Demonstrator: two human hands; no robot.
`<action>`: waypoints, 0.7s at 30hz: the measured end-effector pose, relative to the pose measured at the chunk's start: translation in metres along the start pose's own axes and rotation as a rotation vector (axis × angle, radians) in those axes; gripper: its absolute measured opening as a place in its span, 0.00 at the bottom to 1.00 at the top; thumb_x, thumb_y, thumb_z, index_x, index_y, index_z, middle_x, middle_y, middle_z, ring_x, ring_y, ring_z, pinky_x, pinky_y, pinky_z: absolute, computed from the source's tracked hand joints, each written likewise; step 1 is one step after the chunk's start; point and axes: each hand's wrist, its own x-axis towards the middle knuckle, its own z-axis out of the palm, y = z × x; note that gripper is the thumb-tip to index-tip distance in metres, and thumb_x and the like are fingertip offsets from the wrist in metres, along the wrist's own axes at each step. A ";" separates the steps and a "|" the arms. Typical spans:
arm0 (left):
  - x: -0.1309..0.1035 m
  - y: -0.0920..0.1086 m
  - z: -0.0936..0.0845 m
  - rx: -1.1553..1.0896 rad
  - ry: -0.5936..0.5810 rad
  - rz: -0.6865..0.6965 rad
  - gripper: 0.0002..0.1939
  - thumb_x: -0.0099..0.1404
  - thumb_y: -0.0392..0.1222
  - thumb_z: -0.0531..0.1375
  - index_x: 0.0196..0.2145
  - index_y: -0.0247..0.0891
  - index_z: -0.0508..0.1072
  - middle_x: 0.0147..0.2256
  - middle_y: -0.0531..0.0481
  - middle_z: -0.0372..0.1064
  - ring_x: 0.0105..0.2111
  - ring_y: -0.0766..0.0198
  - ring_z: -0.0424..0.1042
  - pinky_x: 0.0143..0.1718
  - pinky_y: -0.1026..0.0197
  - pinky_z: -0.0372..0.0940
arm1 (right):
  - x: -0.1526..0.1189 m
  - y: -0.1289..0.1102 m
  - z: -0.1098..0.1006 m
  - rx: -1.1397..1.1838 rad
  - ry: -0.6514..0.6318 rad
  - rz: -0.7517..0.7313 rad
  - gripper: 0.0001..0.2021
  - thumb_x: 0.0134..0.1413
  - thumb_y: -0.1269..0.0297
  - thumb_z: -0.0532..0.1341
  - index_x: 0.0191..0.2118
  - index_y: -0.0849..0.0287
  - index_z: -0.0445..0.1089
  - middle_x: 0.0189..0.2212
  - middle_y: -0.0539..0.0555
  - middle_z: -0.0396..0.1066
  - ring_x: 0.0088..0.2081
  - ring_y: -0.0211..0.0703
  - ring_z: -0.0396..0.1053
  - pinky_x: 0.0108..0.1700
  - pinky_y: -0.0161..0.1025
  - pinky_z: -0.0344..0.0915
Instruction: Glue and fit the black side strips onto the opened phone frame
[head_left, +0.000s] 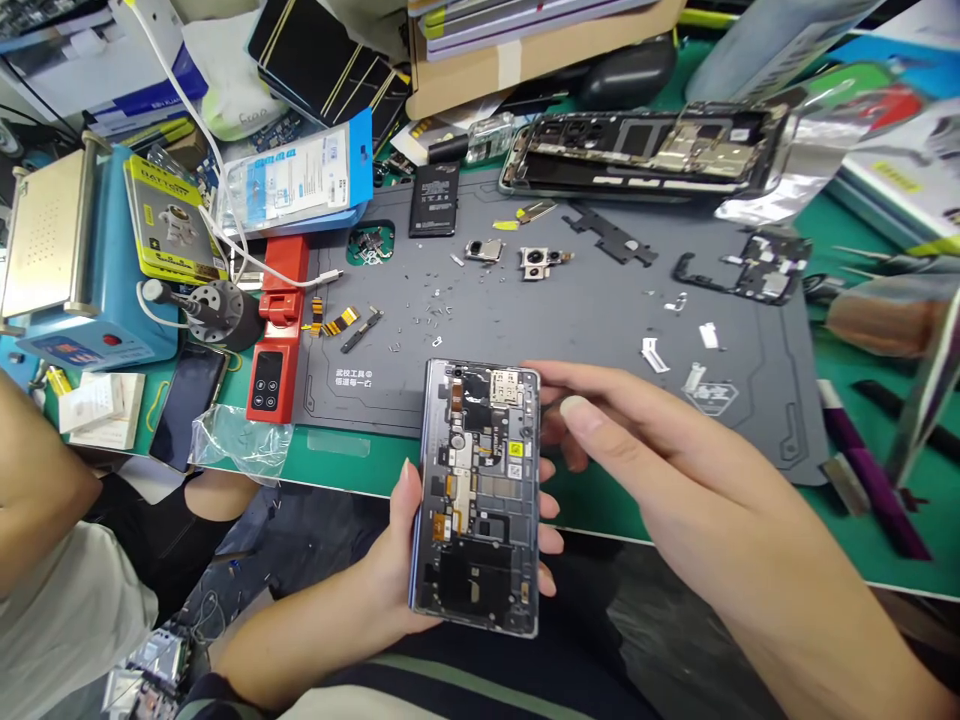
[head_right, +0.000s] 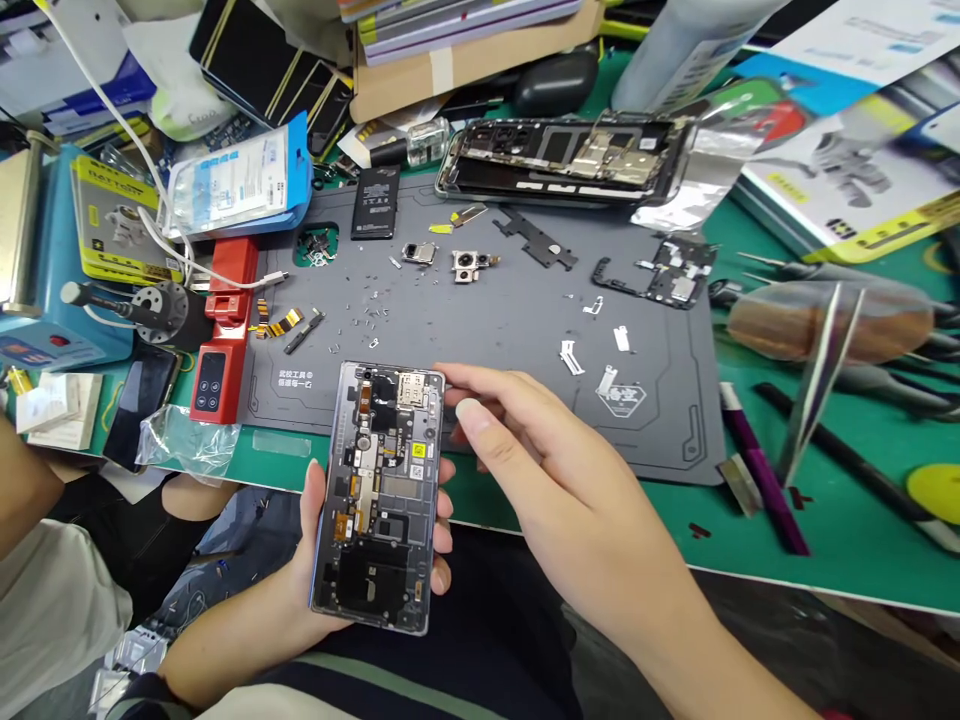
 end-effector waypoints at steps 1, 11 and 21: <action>0.000 0.000 0.000 -0.002 0.003 -0.005 0.49 0.55 0.78 0.73 0.58 0.33 0.83 0.47 0.39 0.81 0.40 0.59 0.78 0.39 0.61 0.75 | 0.000 -0.001 0.000 0.007 -0.001 0.007 0.16 0.73 0.43 0.64 0.57 0.37 0.83 0.44 0.50 0.83 0.38 0.43 0.79 0.41 0.38 0.81; 0.002 0.000 0.001 -0.010 -0.018 -0.039 0.50 0.54 0.78 0.74 0.59 0.33 0.83 0.47 0.39 0.82 0.40 0.59 0.79 0.39 0.61 0.76 | 0.005 -0.009 -0.001 0.092 0.004 0.099 0.19 0.71 0.42 0.66 0.53 0.48 0.83 0.40 0.53 0.80 0.37 0.41 0.75 0.39 0.35 0.79; 0.003 -0.004 -0.001 -0.009 -0.058 -0.060 0.50 0.55 0.78 0.73 0.60 0.33 0.83 0.49 0.38 0.82 0.41 0.58 0.79 0.40 0.62 0.76 | 0.015 -0.006 -0.003 0.220 0.008 0.115 0.15 0.68 0.47 0.69 0.40 0.54 0.80 0.34 0.51 0.76 0.32 0.37 0.73 0.33 0.32 0.75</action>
